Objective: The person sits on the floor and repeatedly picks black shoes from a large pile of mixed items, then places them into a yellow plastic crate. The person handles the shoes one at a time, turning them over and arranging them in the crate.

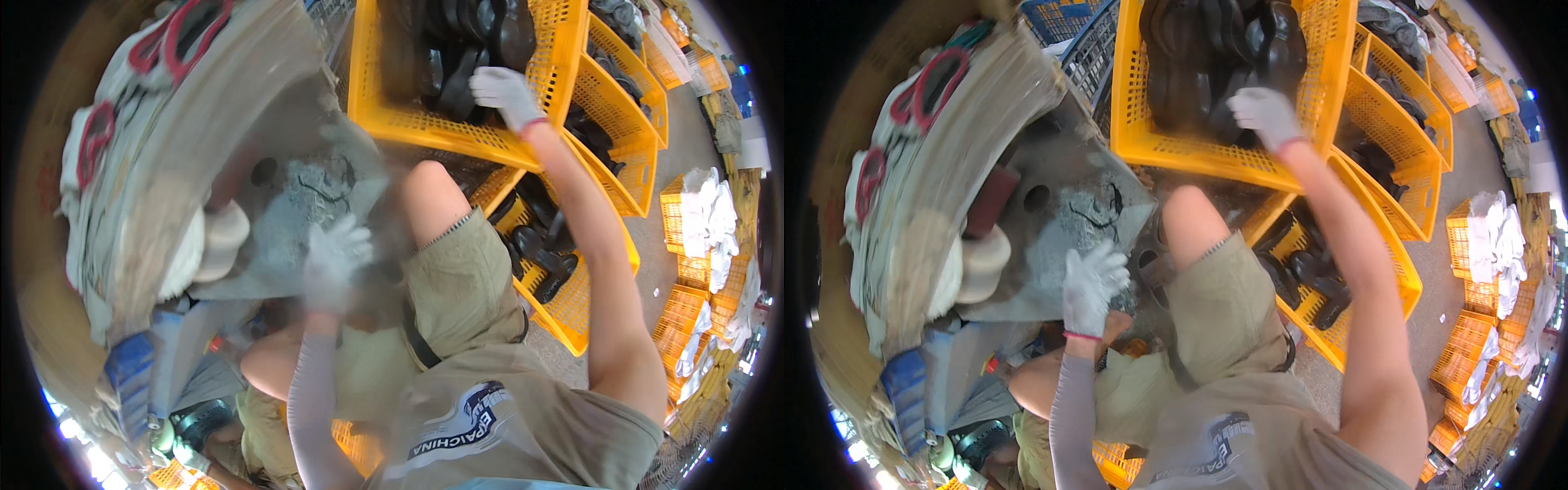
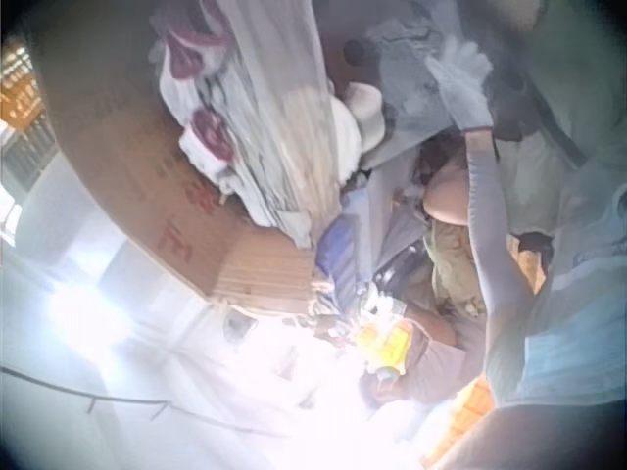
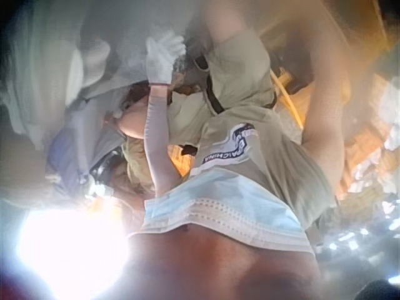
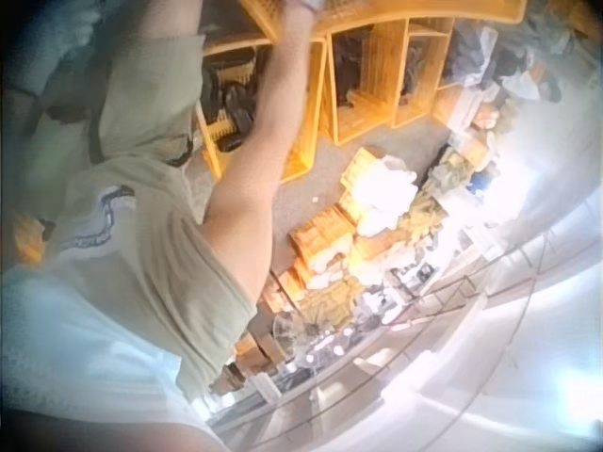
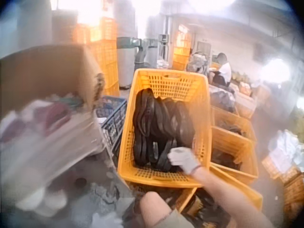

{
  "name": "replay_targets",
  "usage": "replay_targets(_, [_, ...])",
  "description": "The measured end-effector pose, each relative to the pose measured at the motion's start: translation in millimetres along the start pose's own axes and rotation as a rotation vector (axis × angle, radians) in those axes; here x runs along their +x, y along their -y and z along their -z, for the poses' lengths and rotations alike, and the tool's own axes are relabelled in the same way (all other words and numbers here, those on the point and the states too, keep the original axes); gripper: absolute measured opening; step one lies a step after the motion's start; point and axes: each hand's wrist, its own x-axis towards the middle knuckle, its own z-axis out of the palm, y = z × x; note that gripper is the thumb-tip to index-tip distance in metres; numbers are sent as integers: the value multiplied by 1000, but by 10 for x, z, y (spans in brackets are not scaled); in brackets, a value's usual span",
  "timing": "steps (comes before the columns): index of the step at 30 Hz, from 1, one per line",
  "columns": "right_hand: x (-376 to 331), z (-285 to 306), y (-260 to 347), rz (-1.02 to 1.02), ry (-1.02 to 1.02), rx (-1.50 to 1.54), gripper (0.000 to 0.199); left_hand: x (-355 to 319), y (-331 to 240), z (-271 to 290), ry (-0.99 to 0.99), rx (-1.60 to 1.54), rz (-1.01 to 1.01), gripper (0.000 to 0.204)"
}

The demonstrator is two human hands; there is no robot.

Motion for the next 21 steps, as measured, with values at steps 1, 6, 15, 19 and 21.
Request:
replay_targets(1, [410,-244,-461,311,-214,-877,71,99,81,58,-56,56,58,89])
replay_targets(6, [1608,-1142,-1447,-6,-466,-1026,95,432,220,366,-36,174,137,82])
replay_targets(15, [92,-365,439,-251,5,-325,33,365,-151,-1439,-63,1247,-852,76])
replay_targets(19, [-917,-194,887,-242,48,-475,37,697,-13,-2459,211,1814,-1265,103])
replay_targets(21, [-1105,-106,1186,-178,82,-451,34,879,-94,-2592,371,1835,-1217,86])
